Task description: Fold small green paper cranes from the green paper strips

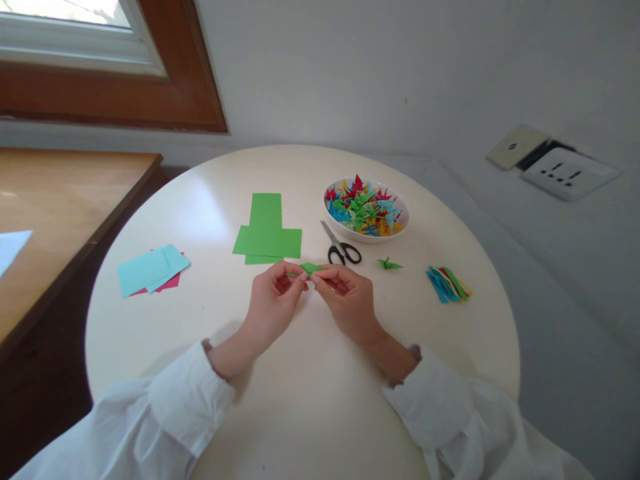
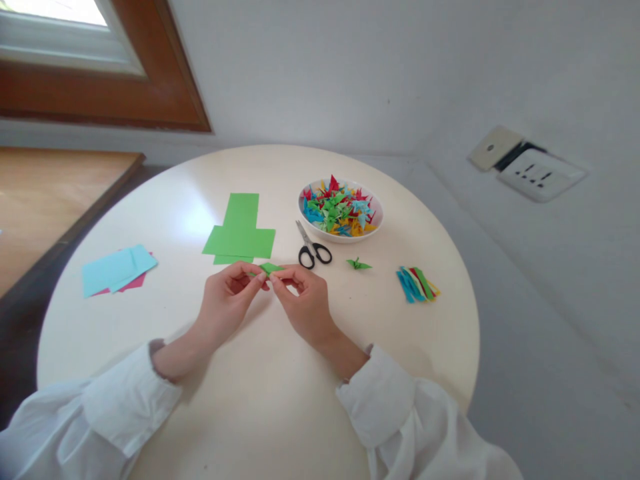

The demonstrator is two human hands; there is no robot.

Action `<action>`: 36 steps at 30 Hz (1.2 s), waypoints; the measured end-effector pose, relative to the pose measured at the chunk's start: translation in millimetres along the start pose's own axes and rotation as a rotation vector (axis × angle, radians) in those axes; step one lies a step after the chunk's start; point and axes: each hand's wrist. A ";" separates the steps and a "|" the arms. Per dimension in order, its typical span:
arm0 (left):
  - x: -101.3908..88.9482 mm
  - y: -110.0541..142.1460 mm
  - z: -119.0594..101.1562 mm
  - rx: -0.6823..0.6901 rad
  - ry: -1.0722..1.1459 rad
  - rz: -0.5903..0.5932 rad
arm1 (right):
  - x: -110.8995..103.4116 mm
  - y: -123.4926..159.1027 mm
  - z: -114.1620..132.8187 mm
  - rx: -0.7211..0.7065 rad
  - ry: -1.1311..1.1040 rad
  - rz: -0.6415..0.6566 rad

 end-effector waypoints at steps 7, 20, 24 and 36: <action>-0.8 0.1 2.0 0.017 -0.008 0.007 | -0.3 -0.1 0.3 -0.015 0.008 -0.012; -1.8 -1.6 3.4 0.009 0.001 0.031 | -1.8 -2.2 -0.9 0.009 0.010 0.006; -2.9 -1.5 5.1 0.030 -0.021 0.029 | -2.1 -2.4 -1.1 0.003 0.036 -0.003; -1.3 -1.4 2.6 -0.002 -0.004 -0.012 | -2.5 -3.4 -2.2 -0.001 0.050 -0.013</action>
Point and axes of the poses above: each hand's wrist, its own y-axis away from the middle knuckle, its own x-axis out of the palm, z = x × y, and after that the axes turned 15 degrees about y, right-handed
